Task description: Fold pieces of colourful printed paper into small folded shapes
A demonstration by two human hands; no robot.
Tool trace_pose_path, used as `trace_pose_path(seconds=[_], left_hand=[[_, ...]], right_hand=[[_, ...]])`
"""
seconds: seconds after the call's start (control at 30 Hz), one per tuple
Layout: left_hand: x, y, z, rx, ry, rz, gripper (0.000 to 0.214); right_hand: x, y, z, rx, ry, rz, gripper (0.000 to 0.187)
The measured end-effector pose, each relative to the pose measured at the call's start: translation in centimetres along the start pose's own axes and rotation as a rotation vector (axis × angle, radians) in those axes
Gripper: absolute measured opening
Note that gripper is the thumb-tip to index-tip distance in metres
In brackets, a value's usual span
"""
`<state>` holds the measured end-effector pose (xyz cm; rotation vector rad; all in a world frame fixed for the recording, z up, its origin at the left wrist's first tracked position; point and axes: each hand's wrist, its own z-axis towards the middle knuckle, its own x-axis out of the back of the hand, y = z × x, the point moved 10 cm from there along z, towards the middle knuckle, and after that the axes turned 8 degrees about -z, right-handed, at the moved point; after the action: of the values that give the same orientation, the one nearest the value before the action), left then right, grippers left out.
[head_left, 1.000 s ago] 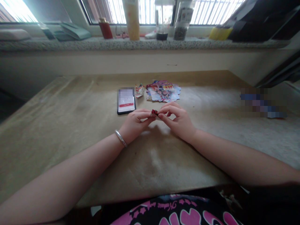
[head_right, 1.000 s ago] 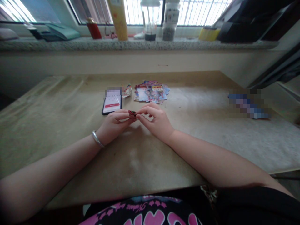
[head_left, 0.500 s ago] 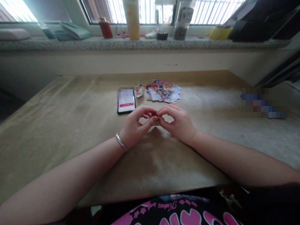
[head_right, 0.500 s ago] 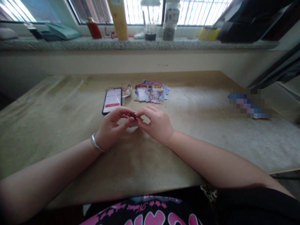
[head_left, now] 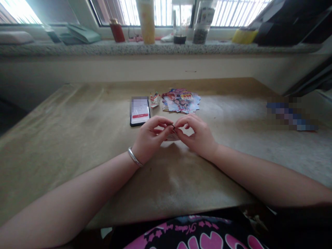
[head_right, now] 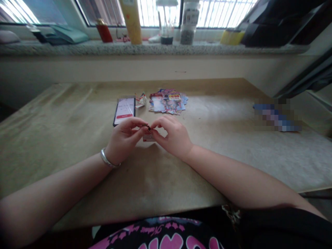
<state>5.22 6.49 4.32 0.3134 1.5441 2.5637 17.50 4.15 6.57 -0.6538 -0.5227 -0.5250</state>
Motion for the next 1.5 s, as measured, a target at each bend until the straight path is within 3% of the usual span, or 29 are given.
trace_pose_path(seconds=[0.23,0.43,0.57,0.8,1.5], left_hand=[[0.6,0.5,0.0,-0.118,0.047,-0.039,0.012],[0.3,2.2,-0.4,-0.28,0.014,0.117,0.009],[0.0,2.5,-0.4,-0.266,-0.004,0.208,0.006],[-0.3,3.5,-0.5,-0.32,-0.023,0.31,0.007],[-0.1,2.4,-0.4,-0.223,-0.042,0.29,0.007]], right_hand=[[-0.1,-0.1,0.1,-0.033,-0.009,-0.051,0.002],[1.1,-0.8,0.5,0.026,0.048,-0.124,0.008],[1.9,-1.3,0.7,0.11,0.077,-0.219,0.008],[1.3,-1.5,0.5,0.167,0.009,-0.245,0.007],[-0.1,-0.1,0.4,0.082,-0.107,-0.157,0.004]])
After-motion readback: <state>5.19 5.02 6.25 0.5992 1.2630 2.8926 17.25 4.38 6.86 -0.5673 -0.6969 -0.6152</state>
